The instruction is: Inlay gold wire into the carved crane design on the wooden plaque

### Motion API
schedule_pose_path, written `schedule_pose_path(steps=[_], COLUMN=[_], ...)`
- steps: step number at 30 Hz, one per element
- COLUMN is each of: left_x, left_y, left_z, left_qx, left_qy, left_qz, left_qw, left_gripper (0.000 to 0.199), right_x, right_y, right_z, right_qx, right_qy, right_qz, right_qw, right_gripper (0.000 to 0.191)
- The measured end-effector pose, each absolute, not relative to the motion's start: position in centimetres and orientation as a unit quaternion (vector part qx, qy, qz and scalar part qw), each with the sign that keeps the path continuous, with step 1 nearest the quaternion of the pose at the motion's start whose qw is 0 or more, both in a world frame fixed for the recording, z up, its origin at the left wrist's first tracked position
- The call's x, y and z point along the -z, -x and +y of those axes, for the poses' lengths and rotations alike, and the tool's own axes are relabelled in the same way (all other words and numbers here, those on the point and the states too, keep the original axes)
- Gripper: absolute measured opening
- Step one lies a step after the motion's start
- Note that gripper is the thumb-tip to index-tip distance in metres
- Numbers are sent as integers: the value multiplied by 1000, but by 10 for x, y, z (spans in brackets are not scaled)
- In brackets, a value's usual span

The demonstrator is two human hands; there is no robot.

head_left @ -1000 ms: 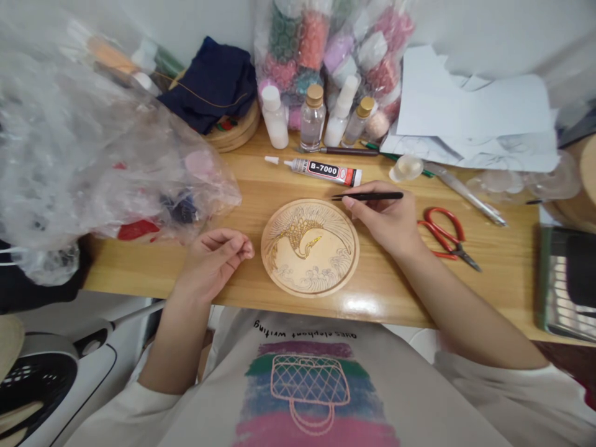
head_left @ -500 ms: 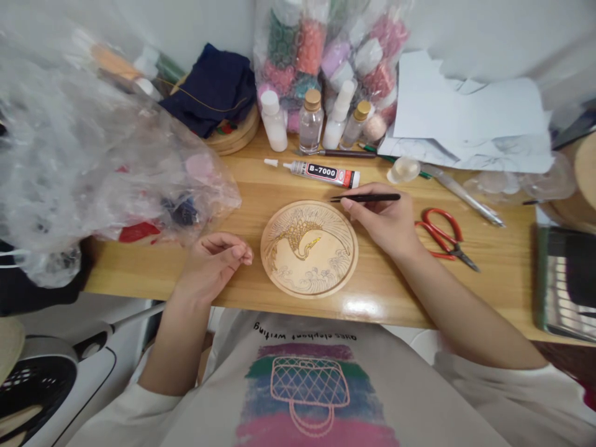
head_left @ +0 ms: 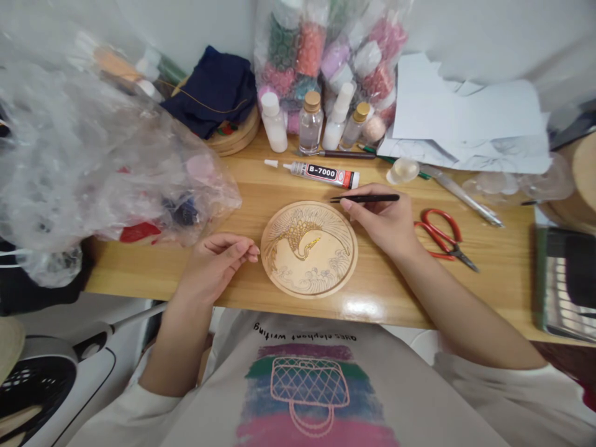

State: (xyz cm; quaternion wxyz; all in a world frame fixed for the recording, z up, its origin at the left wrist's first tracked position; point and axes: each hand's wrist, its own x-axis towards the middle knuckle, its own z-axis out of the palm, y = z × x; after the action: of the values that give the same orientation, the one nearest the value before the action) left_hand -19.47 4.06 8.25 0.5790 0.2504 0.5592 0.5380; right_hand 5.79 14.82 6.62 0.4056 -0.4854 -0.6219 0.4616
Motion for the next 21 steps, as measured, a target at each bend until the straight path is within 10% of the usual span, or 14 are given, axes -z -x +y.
schedule_pose_path(steps=[21], left_x=[-80], left_y=[195], left_z=[39], left_qx=[-522], left_qy=[-261], left_qz=[553], left_qw=[595], left_gripper=[25], right_x=[-66], right_y=[-58], right_z=[148], right_qx=[-464], right_qy=[478], right_qz=[-623], right_qw=[409], right_gripper=[7])
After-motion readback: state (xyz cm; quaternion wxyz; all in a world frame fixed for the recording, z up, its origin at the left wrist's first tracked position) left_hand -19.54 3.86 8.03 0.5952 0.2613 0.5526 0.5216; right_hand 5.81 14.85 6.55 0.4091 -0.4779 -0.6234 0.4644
